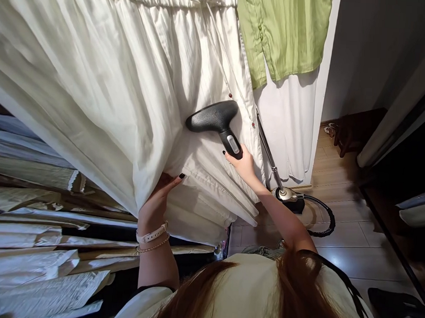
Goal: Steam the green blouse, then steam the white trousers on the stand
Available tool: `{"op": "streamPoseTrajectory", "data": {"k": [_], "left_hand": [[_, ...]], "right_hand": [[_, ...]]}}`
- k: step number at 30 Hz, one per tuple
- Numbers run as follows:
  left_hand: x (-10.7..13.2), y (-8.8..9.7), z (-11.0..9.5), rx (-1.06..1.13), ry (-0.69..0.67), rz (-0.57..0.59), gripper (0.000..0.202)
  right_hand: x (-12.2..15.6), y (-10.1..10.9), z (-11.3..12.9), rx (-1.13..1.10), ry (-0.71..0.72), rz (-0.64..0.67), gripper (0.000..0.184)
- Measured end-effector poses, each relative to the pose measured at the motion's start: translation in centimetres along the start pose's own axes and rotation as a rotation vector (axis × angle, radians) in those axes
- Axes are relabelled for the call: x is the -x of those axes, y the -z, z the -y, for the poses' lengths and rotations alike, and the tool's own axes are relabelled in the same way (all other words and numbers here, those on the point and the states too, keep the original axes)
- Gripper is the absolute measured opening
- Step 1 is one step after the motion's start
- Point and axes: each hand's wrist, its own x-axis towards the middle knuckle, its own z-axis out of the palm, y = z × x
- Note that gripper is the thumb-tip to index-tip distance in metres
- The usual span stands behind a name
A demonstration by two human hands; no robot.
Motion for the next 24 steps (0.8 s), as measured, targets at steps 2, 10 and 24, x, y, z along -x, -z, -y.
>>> {"op": "streamPoseTrajectory", "data": {"k": [2, 10, 24], "left_hand": [[0.2, 0.3, 0.1, 0.068, -0.022, 0.047, 0.054], [0.5, 0.4, -0.4, 0.102, -0.008, 0.068, 0.057], [-2.1, 1.0, 0.9, -0.198, 0.009, -0.029, 0.032]], "right_hand": [[-0.1, 0.3, -0.5, -0.029, -0.014, 0.021, 0.036], [3.8, 1.5, -6.4, -0.178, -0.265, 0.046, 0.04], [-2.0, 0.2, 0.2, -0.228, -0.117, 0.081, 0.048]]}}
